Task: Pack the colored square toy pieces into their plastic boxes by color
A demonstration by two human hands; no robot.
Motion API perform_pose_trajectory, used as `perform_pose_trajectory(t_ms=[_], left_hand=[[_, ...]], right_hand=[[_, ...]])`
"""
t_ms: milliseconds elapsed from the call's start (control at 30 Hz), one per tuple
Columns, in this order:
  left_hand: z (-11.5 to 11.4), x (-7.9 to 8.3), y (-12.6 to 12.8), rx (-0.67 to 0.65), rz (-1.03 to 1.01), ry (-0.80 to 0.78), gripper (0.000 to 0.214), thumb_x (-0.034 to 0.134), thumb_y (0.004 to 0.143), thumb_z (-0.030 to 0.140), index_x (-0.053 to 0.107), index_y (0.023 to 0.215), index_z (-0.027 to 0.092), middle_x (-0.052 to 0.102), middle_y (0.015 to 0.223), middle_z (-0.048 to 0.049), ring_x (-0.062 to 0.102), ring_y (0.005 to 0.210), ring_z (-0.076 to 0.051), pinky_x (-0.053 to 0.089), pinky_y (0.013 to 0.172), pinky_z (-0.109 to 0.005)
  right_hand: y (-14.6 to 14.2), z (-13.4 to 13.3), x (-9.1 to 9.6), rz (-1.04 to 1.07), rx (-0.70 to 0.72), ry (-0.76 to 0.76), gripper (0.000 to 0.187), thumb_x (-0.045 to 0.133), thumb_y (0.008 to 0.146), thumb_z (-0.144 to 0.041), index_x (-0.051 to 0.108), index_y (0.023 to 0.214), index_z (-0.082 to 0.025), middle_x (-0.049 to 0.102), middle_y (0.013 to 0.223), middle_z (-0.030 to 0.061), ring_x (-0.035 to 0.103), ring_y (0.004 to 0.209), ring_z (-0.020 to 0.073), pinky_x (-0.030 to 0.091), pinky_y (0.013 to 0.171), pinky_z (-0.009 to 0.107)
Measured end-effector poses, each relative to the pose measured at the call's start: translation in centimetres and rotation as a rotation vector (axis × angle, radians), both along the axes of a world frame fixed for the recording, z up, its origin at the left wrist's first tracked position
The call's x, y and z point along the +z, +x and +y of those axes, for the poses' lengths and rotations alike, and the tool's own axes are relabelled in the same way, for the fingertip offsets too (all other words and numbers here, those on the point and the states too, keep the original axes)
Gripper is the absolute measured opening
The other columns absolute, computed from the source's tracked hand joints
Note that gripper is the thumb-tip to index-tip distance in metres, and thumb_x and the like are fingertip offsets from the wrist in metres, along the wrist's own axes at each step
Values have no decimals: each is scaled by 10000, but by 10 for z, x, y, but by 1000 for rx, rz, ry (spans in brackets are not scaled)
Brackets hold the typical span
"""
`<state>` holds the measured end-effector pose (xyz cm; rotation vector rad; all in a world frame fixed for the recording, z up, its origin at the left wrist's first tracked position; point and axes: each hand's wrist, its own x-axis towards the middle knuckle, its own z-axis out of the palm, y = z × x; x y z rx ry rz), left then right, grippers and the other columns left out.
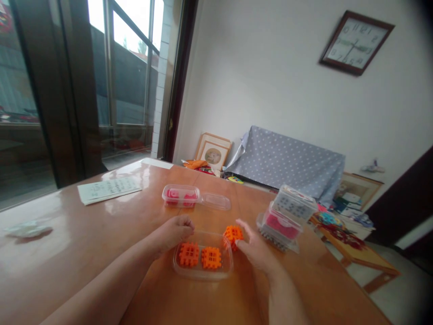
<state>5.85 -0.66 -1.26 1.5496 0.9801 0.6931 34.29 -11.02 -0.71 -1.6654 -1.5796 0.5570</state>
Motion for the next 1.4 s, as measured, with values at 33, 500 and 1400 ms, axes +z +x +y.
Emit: perform_pose_trajectory(t_ms=[33, 500, 1400], left_hand=[[-1, 1, 0, 1, -6, -6, 160, 592, 673, 273, 601, 800, 176, 556, 667, 32, 491, 632, -141, 353, 590, -250], [-2, 3, 0, 12, -37, -27, 162, 592, 642, 276, 602, 772, 178, 586, 673, 24, 512, 638, -147, 365, 602, -252], [9, -14, 1, 0, -24, -18, 165, 581, 669, 263, 623, 799, 170, 566, 648, 29, 485, 610, -133, 337, 579, -246]], right_hand=[[0, 1, -1, -9, 5, -11, 631, 608, 804, -263, 533, 1429, -217, 529, 1518, 92, 415, 1459, 251, 261, 1223, 481], [7, -1, 3, -40, -46, 53, 483, 674, 805, -368, 642, 1263, -218, 671, 1299, 83, 570, 1262, 287, 377, 1129, 488], [-57, -24, 35, -346, 256, -9, 245, 773, 726, -205, 690, 950, -258, 685, 1131, 12, 558, 1090, 235, 403, 962, 340]])
